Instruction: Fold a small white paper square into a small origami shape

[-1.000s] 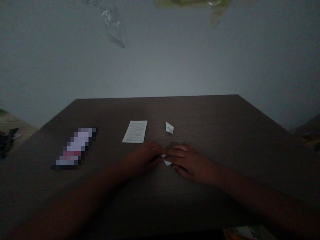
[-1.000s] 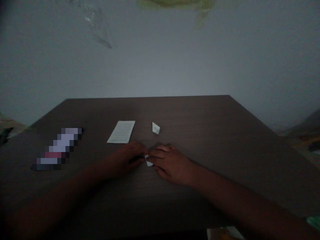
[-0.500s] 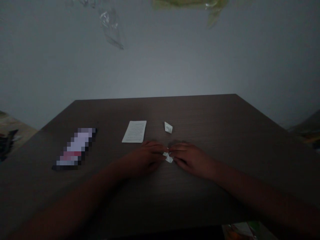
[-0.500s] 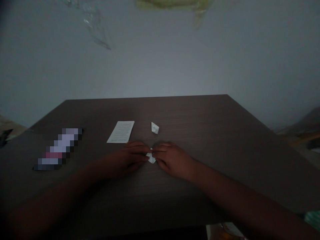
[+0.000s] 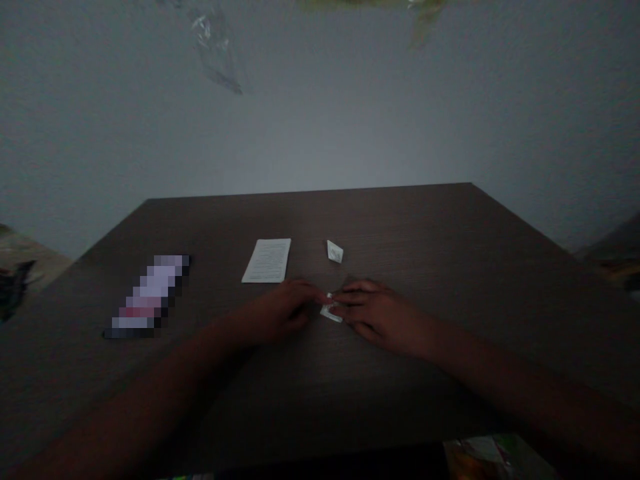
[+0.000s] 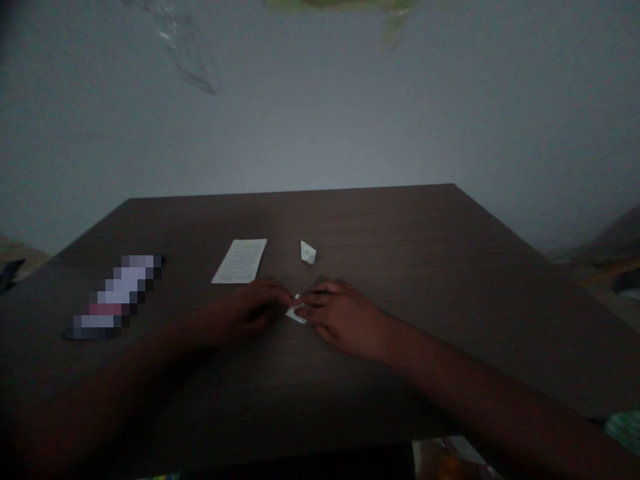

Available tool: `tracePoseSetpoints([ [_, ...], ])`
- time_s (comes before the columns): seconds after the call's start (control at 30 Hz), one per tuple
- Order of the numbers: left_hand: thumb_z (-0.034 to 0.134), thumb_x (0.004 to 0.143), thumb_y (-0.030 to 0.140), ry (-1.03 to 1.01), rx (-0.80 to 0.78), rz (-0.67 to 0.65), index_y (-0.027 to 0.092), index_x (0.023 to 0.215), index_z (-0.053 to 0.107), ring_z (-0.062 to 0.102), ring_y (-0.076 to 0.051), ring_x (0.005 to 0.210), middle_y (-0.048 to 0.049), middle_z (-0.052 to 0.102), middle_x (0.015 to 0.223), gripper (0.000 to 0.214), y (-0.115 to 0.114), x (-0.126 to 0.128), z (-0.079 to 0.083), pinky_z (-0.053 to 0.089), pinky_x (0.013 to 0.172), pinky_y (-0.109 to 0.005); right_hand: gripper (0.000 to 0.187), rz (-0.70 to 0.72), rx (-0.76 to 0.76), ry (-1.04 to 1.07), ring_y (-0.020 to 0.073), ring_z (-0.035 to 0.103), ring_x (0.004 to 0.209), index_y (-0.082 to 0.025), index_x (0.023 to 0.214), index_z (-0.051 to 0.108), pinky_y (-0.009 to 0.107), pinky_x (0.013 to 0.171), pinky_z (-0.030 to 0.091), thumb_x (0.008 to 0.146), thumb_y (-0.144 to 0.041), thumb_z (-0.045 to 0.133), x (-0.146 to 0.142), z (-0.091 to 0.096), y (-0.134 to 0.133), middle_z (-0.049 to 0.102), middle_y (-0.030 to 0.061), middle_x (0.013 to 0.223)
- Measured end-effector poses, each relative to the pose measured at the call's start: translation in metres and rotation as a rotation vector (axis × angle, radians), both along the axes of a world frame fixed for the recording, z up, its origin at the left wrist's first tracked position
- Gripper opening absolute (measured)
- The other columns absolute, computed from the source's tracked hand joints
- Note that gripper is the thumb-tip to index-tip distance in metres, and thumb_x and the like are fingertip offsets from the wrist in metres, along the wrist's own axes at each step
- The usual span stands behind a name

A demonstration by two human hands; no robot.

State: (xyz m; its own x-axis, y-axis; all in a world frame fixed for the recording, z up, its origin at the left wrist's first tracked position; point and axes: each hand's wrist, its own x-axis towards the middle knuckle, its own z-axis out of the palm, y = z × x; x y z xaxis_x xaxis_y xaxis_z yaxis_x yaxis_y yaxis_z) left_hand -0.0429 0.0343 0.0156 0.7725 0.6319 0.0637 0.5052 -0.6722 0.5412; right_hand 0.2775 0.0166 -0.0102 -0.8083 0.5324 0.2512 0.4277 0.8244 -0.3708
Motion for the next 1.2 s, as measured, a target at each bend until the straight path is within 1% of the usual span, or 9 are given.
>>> tracePoseSetpoints([
  [0.13, 0.068, 0.112, 0.013, -0.022, 0.006, 0.008, 0.024, 0.138, 0.078, 0.079, -0.027, 0.132, -0.0078, 0.084, 0.137, 0.03, 0.002, 0.007, -0.004, 0.061, 0.122, -0.044, 0.056, -0.028, 0.027, -0.013, 0.0323, 0.074, 0.151, -0.031, 0.169, 0.074, 0.057, 0.13, 0.059, 0.115, -0.015, 0.069, -0.002, -0.003, -0.001, 0.082, 0.0077, 0.163],
  [0.27, 0.066, 0.115, 0.013, -0.01, 0.025, -0.009, 0.025, 0.146, 0.079, 0.078, -0.027, 0.131, -0.0078, 0.084, 0.134, 0.036, 0.003, 0.014, -0.004, 0.059, 0.123, -0.043, 0.055, -0.091, -0.004, 0.006, 0.0329, 0.076, 0.148, -0.029, 0.165, 0.076, 0.055, 0.126, 0.063, 0.113, -0.013, 0.068, -0.004, -0.008, 0.0, 0.085, 0.0088, 0.157],
  [0.33, 0.066, 0.115, 0.013, -0.005, 0.031, -0.036, 0.025, 0.141, 0.083, 0.078, -0.028, 0.13, -0.0082, 0.084, 0.132, 0.033, 0.003, 0.015, -0.004, 0.059, 0.123, -0.044, 0.053, -0.098, -0.023, 0.026, 0.0318, 0.077, 0.145, -0.031, 0.159, 0.081, 0.054, 0.125, 0.064, 0.112, -0.011, 0.069, -0.005, -0.01, 0.001, 0.087, 0.0064, 0.155],
  [0.43, 0.066, 0.115, 0.011, -0.022, 0.043, -0.091, 0.026, 0.133, 0.088, 0.076, -0.027, 0.138, -0.0087, 0.084, 0.143, 0.032, 0.003, 0.013, -0.003, 0.056, 0.128, -0.046, 0.052, -0.079, -0.036, 0.075, 0.0296, 0.08, 0.141, -0.033, 0.155, 0.083, 0.051, 0.124, 0.064, 0.111, -0.009, 0.069, -0.004, -0.011, 0.002, 0.088, 0.0055, 0.152],
  [0.6, 0.07, 0.112, 0.005, -0.022, 0.075, -0.134, 0.03, 0.131, 0.09, 0.072, -0.029, 0.151, -0.0068, 0.08, 0.161, 0.037, 0.004, 0.008, 0.002, 0.052, 0.133, -0.049, 0.048, -0.067, -0.041, 0.075, 0.0302, 0.079, 0.143, -0.031, 0.151, 0.085, 0.054, 0.128, 0.062, 0.111, -0.009, 0.071, -0.003, -0.01, 0.003, 0.089, 0.0068, 0.15],
  [0.7, 0.068, 0.11, 0.001, -0.011, 0.066, -0.134, 0.03, 0.129, 0.09, 0.075, -0.028, 0.147, -0.0053, 0.084, 0.157, 0.041, 0.006, 0.005, 0.006, 0.05, 0.132, -0.05, 0.047, -0.083, -0.045, 0.067, 0.0308, 0.079, 0.144, -0.031, 0.151, 0.086, 0.054, 0.126, 0.063, 0.111, -0.01, 0.072, -0.003, -0.009, 0.002, 0.088, 0.0073, 0.153],
  [0.97, 0.058, 0.113, 0.004, 0.092, 0.094, -0.082, 0.027, 0.146, 0.084, 0.078, -0.028, 0.126, -0.0076, 0.086, 0.129, 0.048, 0.005, 0.013, 0.003, 0.055, 0.118, -0.044, 0.052, -0.087, -0.069, 0.049, 0.0317, 0.077, 0.147, -0.031, 0.154, 0.085, 0.056, 0.128, 0.063, 0.11, -0.008, 0.071, -0.003, -0.006, 0.002, 0.087, 0.0065, 0.155],
  [1.1, 0.062, 0.111, 0.002, 0.063, 0.109, -0.096, 0.03, 0.14, 0.087, 0.077, -0.029, 0.129, -0.0071, 0.085, 0.134, 0.047, 0.006, 0.016, -0.001, 0.055, 0.121, -0.045, 0.059, -0.089, -0.076, 0.058, 0.0294, 0.078, 0.146, -0.036, 0.158, 0.083, 0.055, 0.13, 0.061, 0.109, -0.006, 0.07, -0.004, -0.003, 0.001, 0.086, 0.0039, 0.157],
  [1.2, 0.066, 0.109, 0.0, 0.027, 0.107, -0.119, 0.031, 0.137, 0.088, 0.077, -0.027, 0.135, -0.0058, 0.085, 0.142, 0.048, 0.005, 0.014, -0.002, 0.054, 0.127, -0.046, 0.057, -0.084, -0.066, 0.062, 0.0299, 0.079, 0.145, -0.035, 0.156, 0.084, 0.055, 0.129, 0.062, 0.109, -0.007, 0.071, -0.003, -0.003, 0.001, 0.086, 0.0041, 0.156],
])
